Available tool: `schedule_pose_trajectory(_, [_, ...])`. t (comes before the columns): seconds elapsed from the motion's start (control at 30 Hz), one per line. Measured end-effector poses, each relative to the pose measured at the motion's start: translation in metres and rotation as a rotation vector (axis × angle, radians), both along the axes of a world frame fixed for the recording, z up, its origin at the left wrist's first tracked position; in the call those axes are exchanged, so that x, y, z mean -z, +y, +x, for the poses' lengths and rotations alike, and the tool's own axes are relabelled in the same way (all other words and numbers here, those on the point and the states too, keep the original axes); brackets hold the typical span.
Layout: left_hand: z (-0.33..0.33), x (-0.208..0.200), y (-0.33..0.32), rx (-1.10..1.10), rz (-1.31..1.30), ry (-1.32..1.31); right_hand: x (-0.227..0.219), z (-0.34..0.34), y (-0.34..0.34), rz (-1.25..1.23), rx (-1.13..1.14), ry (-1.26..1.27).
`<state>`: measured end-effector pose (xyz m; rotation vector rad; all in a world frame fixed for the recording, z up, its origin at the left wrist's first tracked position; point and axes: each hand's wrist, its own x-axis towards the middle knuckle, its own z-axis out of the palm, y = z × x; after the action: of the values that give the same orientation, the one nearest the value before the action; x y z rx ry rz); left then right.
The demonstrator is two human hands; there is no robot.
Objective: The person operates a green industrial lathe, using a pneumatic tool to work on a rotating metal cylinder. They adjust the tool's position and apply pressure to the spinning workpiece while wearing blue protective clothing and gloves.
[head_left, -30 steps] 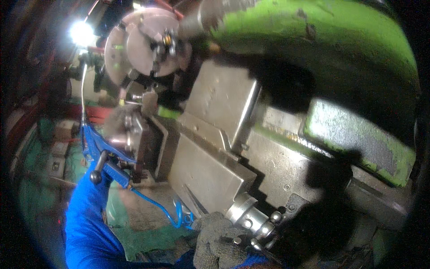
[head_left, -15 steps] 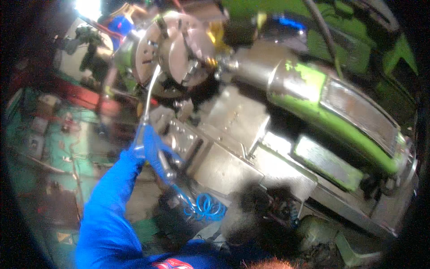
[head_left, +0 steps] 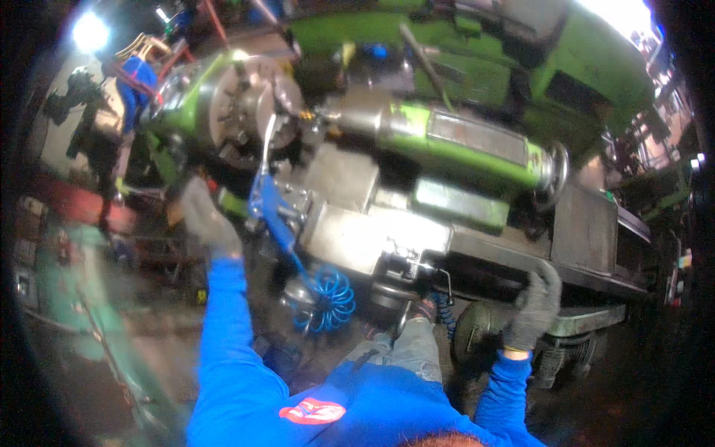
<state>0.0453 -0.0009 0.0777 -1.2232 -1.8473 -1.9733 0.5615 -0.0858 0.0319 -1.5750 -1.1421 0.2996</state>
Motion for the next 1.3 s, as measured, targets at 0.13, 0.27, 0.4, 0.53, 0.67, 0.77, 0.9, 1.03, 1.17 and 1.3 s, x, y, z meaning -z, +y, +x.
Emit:
schedule_pose_trajectory(0.13, [0.102, 0.002, -0.062, 0.188, -0.209, 0.412, 0.048, 0.119, 0.027, 0.062, 0.091, 0.219])
schedule_pose_trajectory(0.27, [0.202, 0.044, -0.048, 0.453, -0.542, 0.521, 0.068, 0.18, 0.114, -0.052, 0.174, -0.424])
schedule_pose_trajectory(0.4, [0.24, 0.093, -0.011, 0.185, -0.861, 0.305, 0.012, 0.162, 0.208, -0.327, 0.044, -0.807])
schedule_pose_trajectory(0.53, [0.251, 0.105, 0.0, -0.098, -1.139, 0.402, -0.024, 0.103, 0.272, -0.603, -0.15, -0.742])
schedule_pose_trajectory(0.67, [0.259, 0.132, 0.024, -0.195, -1.179, 0.447, 0.073, 0.097, 0.293, -0.543, -0.308, -0.317])
schedule_pose_trajectory(0.77, [0.261, 0.146, 0.02, -0.222, -1.179, 0.508, 0.119, 0.075, 0.312, -0.615, -0.427, -0.13])
schedule_pose_trajectory(0.9, [0.261, 0.148, 0.026, -0.213, -1.272, 0.472, 0.161, 0.046, 0.331, -0.712, -0.529, 0.041])
schedule_pose_trajectory(1.03, [0.242, 0.171, 0.008, -0.191, -1.257, 0.414, 0.188, 0.029, 0.34, -0.78, -0.587, 0.142])
schedule_pose_trajectory(1.17, [0.242, 0.176, -0.002, -0.222, -1.239, 0.44, 0.198, 0.01, 0.344, -0.83, -0.629, 0.194])
schedule_pose_trajectory(1.3, [0.241, 0.158, 0.012, -0.169, -1.388, 0.522, 0.206, 0.004, 0.344, -0.857, -0.642, 0.23])
